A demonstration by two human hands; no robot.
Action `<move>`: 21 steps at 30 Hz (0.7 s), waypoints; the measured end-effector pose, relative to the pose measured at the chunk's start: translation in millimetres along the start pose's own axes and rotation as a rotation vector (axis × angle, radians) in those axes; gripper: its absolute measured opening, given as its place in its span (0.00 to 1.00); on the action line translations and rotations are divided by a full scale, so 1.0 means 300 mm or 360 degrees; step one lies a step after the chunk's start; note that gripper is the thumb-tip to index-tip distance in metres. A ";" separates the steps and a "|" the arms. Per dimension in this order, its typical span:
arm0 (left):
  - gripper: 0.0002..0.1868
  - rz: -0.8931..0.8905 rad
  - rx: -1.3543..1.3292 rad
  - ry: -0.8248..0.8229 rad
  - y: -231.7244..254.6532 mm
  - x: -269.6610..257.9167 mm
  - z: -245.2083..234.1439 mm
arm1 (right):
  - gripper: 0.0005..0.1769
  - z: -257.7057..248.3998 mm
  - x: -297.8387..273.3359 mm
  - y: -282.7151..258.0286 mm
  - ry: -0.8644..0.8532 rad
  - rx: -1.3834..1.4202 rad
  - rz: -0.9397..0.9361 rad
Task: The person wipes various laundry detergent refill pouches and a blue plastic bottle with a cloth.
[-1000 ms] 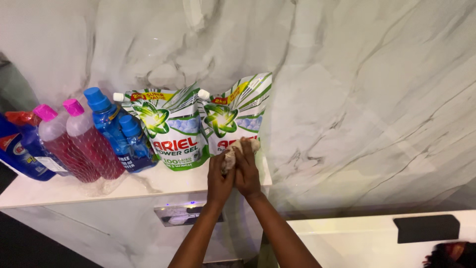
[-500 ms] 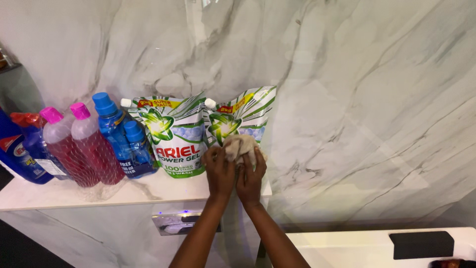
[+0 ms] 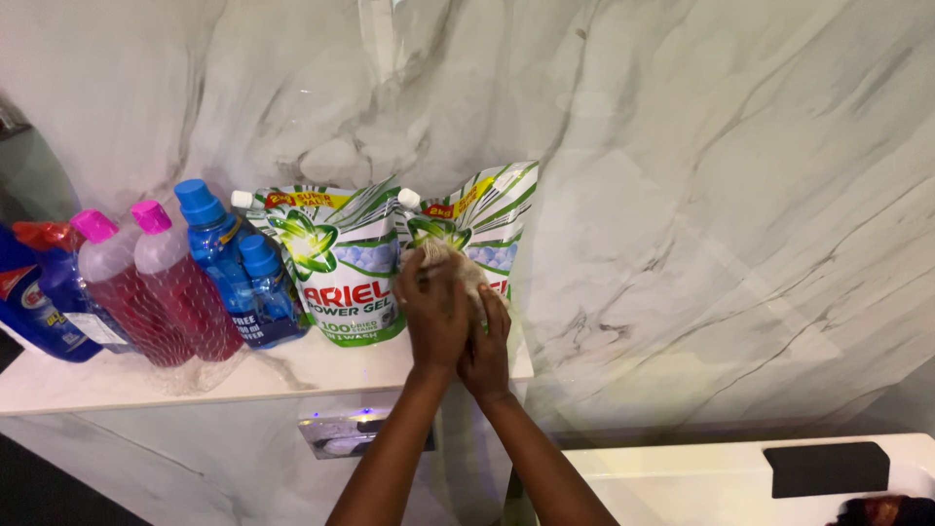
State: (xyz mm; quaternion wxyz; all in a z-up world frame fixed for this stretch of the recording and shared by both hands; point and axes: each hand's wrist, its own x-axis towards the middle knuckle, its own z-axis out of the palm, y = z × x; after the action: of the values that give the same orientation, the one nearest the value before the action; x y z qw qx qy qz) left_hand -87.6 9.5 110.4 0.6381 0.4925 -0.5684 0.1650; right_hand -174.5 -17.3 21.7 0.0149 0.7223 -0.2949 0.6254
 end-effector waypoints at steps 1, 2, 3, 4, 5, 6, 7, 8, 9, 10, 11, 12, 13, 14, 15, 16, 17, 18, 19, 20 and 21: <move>0.21 0.0177 0.0278 -0.0064 -0.008 -0.029 0.000 | 0.35 -0.001 -0.002 0.001 -0.0002 0.0034 -0.0014; 0.21 0.0117 0.0250 -0.0037 -0.024 -0.061 0.002 | 0.33 -0.001 -0.008 0.004 -0.0010 -0.0013 -0.0035; 0.21 0.0057 0.0221 -0.0010 -0.044 -0.094 0.010 | 0.32 0.003 -0.013 0.011 -0.0019 -0.0061 -0.0057; 0.21 0.0002 0.0195 0.0021 -0.069 -0.123 0.019 | 0.30 0.012 -0.016 0.019 -0.0023 -0.0105 -0.0081; 0.21 -0.0205 0.0032 0.0017 -0.094 -0.153 0.026 | 0.28 0.017 -0.022 0.026 -0.0054 -0.0148 -0.0095; 0.22 -0.0410 -0.0131 0.0011 -0.120 -0.181 0.030 | 0.25 0.023 -0.034 0.031 -0.0084 -0.0189 -0.0106; 0.22 -0.0614 -0.0295 0.0004 -0.145 -0.199 0.035 | 0.23 0.030 -0.043 0.036 -0.0114 -0.0231 -0.0118; 0.23 -0.0707 -0.0331 -0.0017 -0.166 -0.213 0.036 | 0.22 0.033 -0.053 0.039 -0.0137 -0.0233 -0.0098; 0.23 -0.0800 -0.0367 -0.0038 -0.181 -0.220 0.035 | 0.22 0.036 -0.057 0.042 -0.0159 -0.0236 -0.0078; 0.24 -0.0886 -0.0408 -0.0059 -0.188 -0.216 0.037 | 0.22 0.039 -0.054 0.047 -0.0175 -0.0242 -0.0061; 0.23 -0.0810 -0.0402 -0.0024 -0.186 -0.207 0.040 | 0.23 0.039 -0.051 0.047 -0.0145 -0.0227 -0.0075; 0.22 -0.0738 -0.0396 0.0013 -0.175 -0.192 0.045 | 0.24 0.034 -0.051 0.045 -0.0120 -0.0213 -0.0089; 0.21 -0.0667 -0.0389 0.0049 -0.159 -0.172 0.047 | 0.24 0.030 -0.049 0.042 -0.0095 -0.0198 -0.0103; 0.21 -0.0530 -0.0384 0.0048 -0.138 -0.152 0.045 | 0.25 0.026 -0.047 0.037 -0.0060 -0.0177 -0.0085; 0.20 -0.0394 -0.0379 0.0046 -0.115 -0.131 0.042 | 0.25 0.022 -0.044 0.031 -0.0024 -0.0157 -0.0066; 0.20 -0.0250 -0.0377 0.0044 -0.096 -0.100 0.043 | 0.26 0.022 -0.033 0.028 0.0020 -0.0137 -0.0052; 0.20 -0.0209 -0.0268 -0.0008 -0.083 -0.066 0.048 | 0.26 0.024 -0.021 0.024 0.0025 -0.0142 -0.0039; 0.20 -0.0176 -0.0158 -0.0066 -0.073 -0.046 0.053 | 0.27 0.020 -0.019 0.017 0.0025 -0.0149 -0.0018; 0.20 -0.0143 -0.0049 -0.0125 -0.065 -0.044 0.052 | 0.27 0.015 -0.021 0.010 0.0024 -0.0155 0.0002; 0.20 -0.0143 -0.0040 -0.0092 -0.066 -0.051 0.049 | 0.27 0.013 -0.020 0.006 0.0015 -0.0162 -0.0002; 0.20 -0.0142 -0.0032 -0.0060 -0.073 -0.062 0.049 | 0.27 0.010 -0.021 0.003 0.0007 -0.0168 -0.0005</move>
State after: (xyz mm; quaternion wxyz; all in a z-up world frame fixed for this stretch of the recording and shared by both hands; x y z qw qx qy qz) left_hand -84.6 -6.0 82.3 0.6389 0.5140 -0.5594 0.1212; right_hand -172.6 -16.5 15.1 0.0547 0.7197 -0.3263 0.6104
